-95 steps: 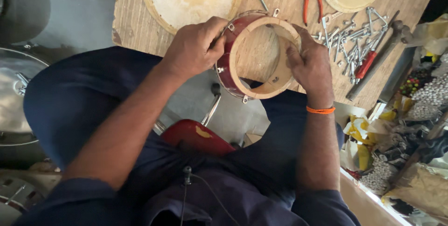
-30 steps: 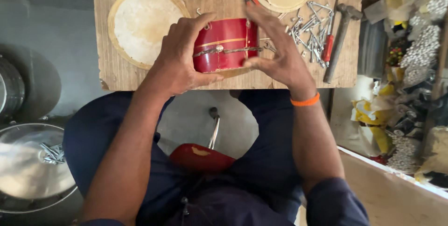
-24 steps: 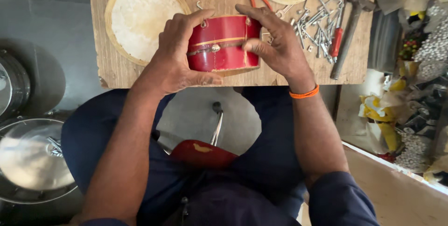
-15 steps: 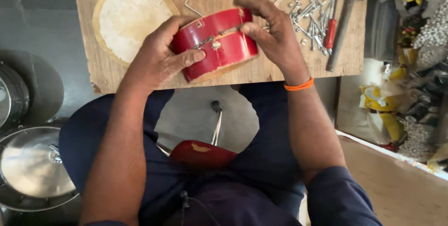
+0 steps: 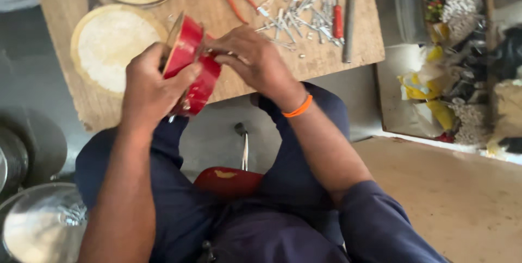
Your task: The person holds the shell of a small red drum, inserts a metal ring and a wooden internal frame, then uses pliers and a screwdriver to tighten screws and secure a red band around the outer casing.
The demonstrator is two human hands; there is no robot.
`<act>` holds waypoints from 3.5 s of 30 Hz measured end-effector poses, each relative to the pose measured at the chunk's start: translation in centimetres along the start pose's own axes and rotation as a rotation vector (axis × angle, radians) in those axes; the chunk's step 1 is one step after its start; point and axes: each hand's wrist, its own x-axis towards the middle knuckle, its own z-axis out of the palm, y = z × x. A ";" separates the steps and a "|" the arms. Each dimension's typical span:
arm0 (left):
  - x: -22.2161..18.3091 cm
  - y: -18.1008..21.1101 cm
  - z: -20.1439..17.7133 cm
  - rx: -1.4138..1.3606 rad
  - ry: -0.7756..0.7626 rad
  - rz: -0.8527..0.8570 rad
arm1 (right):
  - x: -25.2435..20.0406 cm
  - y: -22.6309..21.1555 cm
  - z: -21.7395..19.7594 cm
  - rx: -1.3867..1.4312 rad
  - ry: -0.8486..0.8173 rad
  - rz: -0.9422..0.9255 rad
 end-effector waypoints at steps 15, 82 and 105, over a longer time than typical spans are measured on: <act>1.6 0.7 0.9 -0.412 -0.128 -0.221 | 3.0 0.8 0.8 -0.164 0.002 -0.013; 1.8 -4.3 9.2 -1.537 -0.287 -0.034 | 7.4 -6.9 -3.5 -0.543 -0.649 0.399; 2.3 -8.0 10.0 -1.482 -0.162 -0.139 | -9.4 8.7 -7.0 -0.213 -0.240 0.853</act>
